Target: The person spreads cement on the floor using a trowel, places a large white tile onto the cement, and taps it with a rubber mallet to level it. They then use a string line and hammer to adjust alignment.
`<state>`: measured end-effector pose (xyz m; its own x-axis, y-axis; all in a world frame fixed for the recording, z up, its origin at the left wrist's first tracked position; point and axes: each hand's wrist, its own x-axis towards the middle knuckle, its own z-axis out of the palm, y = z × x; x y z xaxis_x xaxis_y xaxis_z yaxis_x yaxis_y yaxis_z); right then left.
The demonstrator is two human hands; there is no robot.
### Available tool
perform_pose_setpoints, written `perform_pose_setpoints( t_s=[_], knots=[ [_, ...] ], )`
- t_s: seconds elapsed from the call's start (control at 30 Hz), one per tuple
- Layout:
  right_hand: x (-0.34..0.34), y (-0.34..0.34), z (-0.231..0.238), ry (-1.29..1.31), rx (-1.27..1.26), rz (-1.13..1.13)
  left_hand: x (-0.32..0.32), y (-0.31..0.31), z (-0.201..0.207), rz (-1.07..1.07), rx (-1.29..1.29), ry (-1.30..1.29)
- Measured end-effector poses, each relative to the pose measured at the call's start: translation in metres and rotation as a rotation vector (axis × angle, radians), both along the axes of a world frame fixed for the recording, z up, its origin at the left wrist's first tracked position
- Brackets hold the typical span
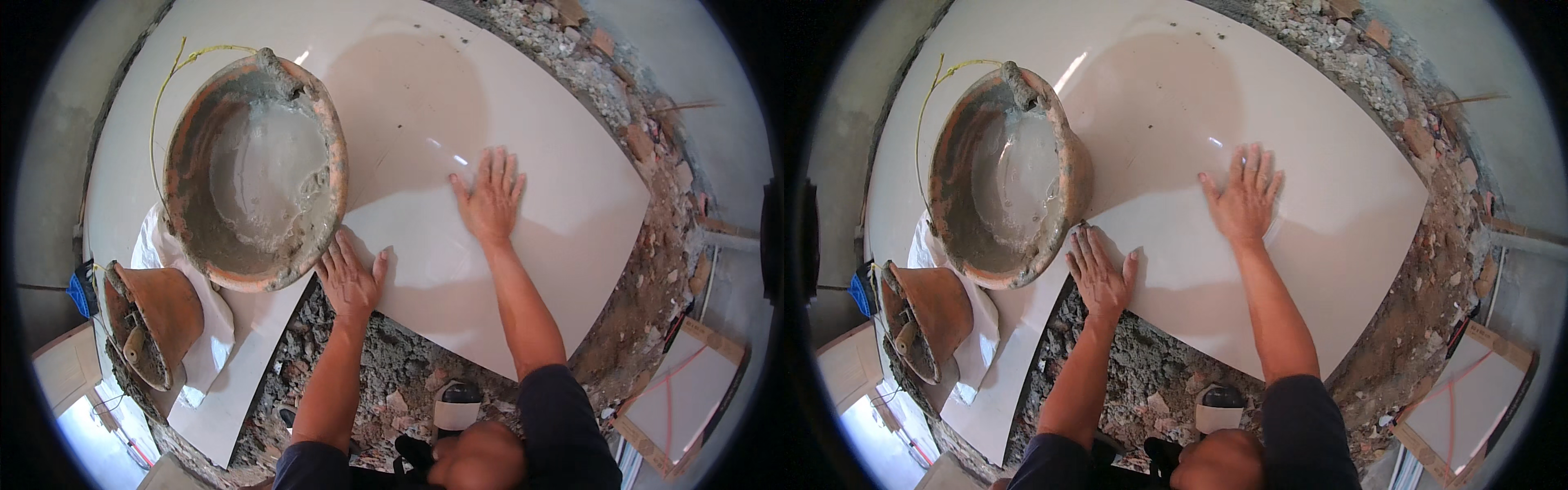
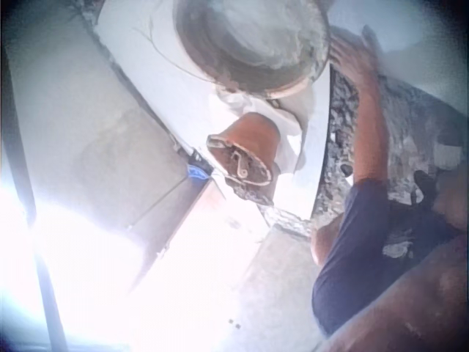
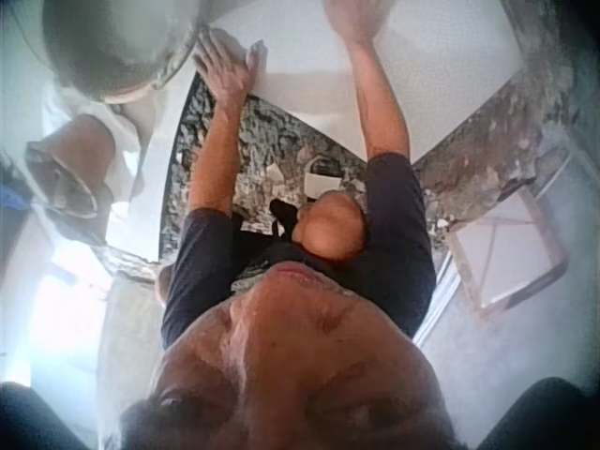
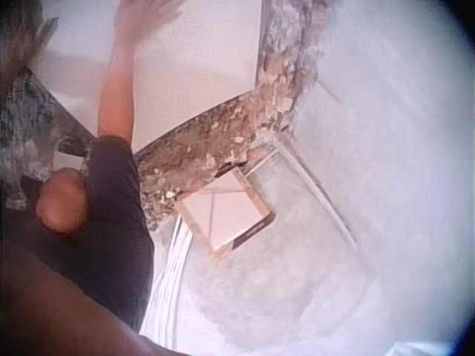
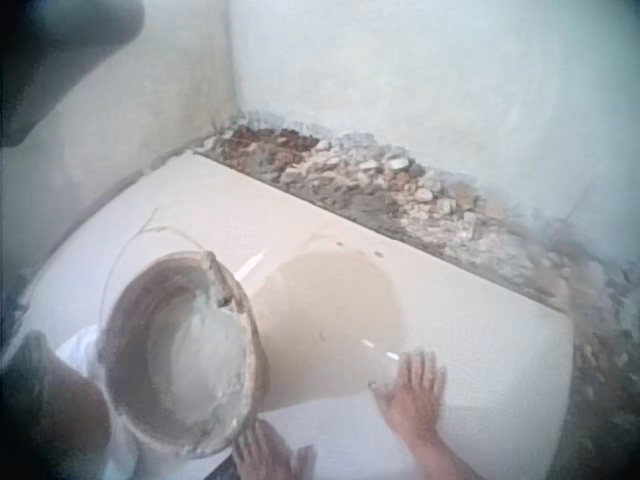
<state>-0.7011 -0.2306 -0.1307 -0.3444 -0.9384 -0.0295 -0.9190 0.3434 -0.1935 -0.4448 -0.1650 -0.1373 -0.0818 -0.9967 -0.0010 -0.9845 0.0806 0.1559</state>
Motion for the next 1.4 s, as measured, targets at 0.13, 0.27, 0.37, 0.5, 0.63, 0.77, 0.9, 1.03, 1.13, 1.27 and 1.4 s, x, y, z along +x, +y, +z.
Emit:
perform_pose_setpoints(
  t_s=[0.13,0.27,0.37,0.5,0.63,0.77,0.9,1.03,1.13,1.27,1.4],
  knots=[
    [0.016,0.002,-0.011,0.01,0.006,0.041,-0.004,-0.004,0.011,0.086,0.262,0.089],
    [0.01,-0.007,0.009,-0.02,-0.047,0.089,-0.04,-0.034,0.015,-0.042,0.101,0.118],
    [-0.004,0.004,0.014,-0.128,0.094,0.186,-0.083,-0.063,-0.001,-0.191,-0.044,0.083],
    [-0.058,0.049,0.013,-0.001,-0.116,-0.09,-0.097,-0.072,-0.011,-0.164,-0.017,-0.098],
    [-0.065,0.074,0.005,-0.037,-0.085,-0.115,-0.093,-0.07,-0.01,-0.146,0.013,-0.086],
    [-0.017,0.146,0.007,-0.235,-0.063,-0.057,-0.095,-0.076,-0.018,-0.156,-0.042,-0.175],
    [0.043,0.271,0.026,-0.402,-0.004,0.039,-0.083,-0.08,-0.032,-0.167,0.033,-0.193],
    [0.046,0.404,0.065,-0.585,-0.038,-0.187,-0.034,-0.074,-0.036,-0.251,0.015,-0.203],
    [-0.013,0.511,0.094,-0.629,-0.112,-0.707,0.026,-0.04,-0.032,-0.265,0.098,-0.223],
    [-0.026,0.598,0.096,-0.354,0.129,-0.958,0.112,0.035,-0.018,-0.311,0.058,-0.097],
    [0.015,0.59,0.051,-0.462,0.37,-0.759,0.166,0.094,0.001,-0.346,0.072,-0.035]
  ],
)
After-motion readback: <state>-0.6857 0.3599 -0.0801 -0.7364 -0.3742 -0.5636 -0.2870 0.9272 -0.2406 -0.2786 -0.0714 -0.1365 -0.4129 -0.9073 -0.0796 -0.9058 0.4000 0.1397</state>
